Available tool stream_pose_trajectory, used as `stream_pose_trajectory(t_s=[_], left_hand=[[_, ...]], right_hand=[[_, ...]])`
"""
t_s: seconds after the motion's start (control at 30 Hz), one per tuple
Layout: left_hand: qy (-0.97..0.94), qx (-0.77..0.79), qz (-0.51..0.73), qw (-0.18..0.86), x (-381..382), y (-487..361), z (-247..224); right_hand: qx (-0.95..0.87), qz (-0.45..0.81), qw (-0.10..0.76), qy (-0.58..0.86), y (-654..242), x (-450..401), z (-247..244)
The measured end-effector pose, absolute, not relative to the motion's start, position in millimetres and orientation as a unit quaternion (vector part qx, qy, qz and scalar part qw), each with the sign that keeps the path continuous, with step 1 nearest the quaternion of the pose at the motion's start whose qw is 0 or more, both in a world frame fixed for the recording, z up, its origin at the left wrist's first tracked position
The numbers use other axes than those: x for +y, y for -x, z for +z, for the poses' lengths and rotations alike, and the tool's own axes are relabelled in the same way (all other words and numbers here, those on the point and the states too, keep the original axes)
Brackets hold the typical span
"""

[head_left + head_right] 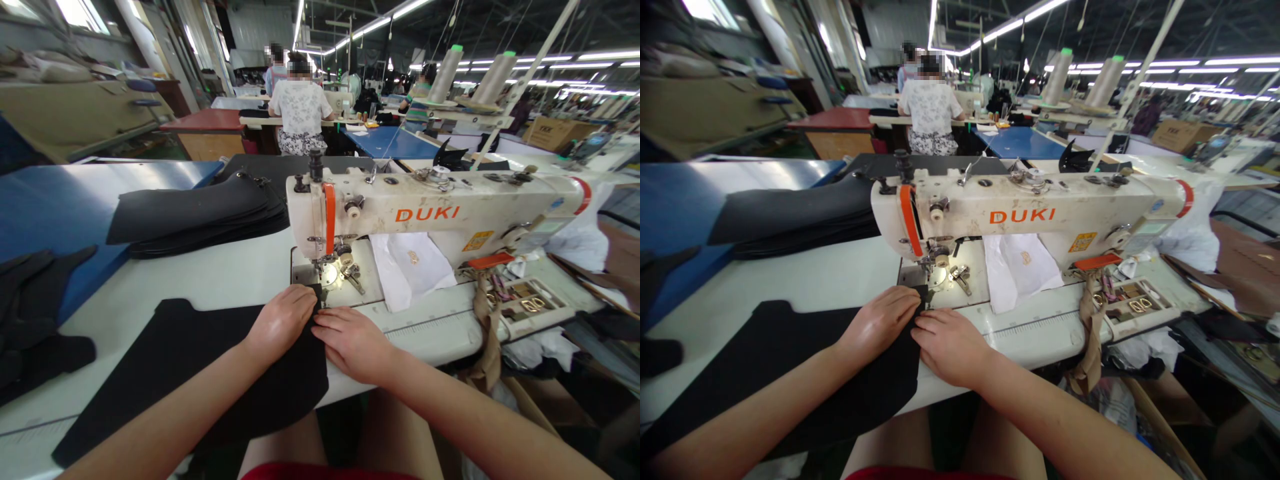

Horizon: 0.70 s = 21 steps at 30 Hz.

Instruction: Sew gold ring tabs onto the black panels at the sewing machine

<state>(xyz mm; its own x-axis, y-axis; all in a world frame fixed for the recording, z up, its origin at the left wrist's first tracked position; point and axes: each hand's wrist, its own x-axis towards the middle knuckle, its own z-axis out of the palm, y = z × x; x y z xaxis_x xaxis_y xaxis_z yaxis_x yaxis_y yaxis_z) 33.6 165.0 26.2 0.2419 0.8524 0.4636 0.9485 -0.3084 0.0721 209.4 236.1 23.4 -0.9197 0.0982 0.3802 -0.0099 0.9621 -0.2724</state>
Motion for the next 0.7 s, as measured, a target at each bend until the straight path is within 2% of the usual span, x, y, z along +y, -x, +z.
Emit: stream_pose_trajectory(t_s=[0.7], left_hand=[[0.77,-0.591,-0.223,0.089,164.9,-34.9,26.4]], right_hand=[[-0.972,0.145,0.185,0.024,-209.3,236.1,24.7]])
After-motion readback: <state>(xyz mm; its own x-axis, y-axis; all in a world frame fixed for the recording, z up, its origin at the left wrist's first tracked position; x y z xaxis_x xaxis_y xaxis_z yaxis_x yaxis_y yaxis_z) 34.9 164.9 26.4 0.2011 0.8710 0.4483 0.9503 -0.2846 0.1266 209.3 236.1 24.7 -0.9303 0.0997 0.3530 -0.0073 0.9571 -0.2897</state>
